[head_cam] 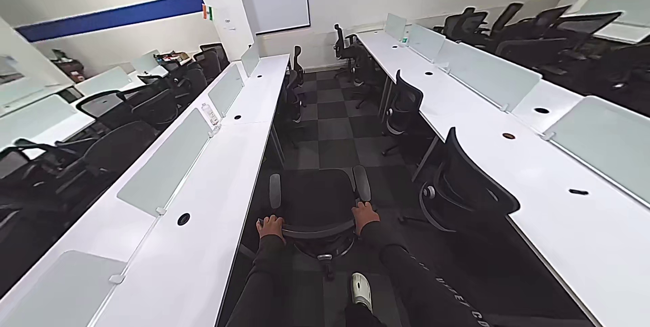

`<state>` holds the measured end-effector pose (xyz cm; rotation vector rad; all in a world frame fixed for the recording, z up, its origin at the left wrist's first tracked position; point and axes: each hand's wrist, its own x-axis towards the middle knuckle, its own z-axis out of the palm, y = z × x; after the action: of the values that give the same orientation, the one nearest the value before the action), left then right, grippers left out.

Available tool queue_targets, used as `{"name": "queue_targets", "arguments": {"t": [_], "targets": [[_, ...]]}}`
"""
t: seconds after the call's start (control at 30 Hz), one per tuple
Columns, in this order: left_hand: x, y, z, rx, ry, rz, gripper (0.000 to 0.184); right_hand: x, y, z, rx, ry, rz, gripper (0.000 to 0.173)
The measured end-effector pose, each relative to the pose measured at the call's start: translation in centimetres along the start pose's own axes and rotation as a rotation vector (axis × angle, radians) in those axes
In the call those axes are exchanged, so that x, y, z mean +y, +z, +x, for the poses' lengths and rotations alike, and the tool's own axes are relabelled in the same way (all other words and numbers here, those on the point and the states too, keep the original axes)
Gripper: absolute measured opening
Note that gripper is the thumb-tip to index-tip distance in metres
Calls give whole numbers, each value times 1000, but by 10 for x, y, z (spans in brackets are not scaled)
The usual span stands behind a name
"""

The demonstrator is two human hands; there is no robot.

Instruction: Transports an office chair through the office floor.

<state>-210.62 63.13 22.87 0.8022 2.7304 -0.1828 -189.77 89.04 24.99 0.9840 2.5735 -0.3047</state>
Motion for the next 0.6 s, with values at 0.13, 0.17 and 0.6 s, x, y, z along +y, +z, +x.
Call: {"name": "queue_targets", "arguments": {"t": [0.13, 0.17, 0.6], "targets": [[15, -12, 32, -12, -53, 2, 74, 7, -25, 40, -20, -51, -25, 73], [18, -13, 38, -16, -64, 5, 75, 9, -30, 48, -36, -61, -29, 72], [86, -28, 64, -84, -205, -36, 76, 60, -82, 148, -129, -243, -135, 74]]}}
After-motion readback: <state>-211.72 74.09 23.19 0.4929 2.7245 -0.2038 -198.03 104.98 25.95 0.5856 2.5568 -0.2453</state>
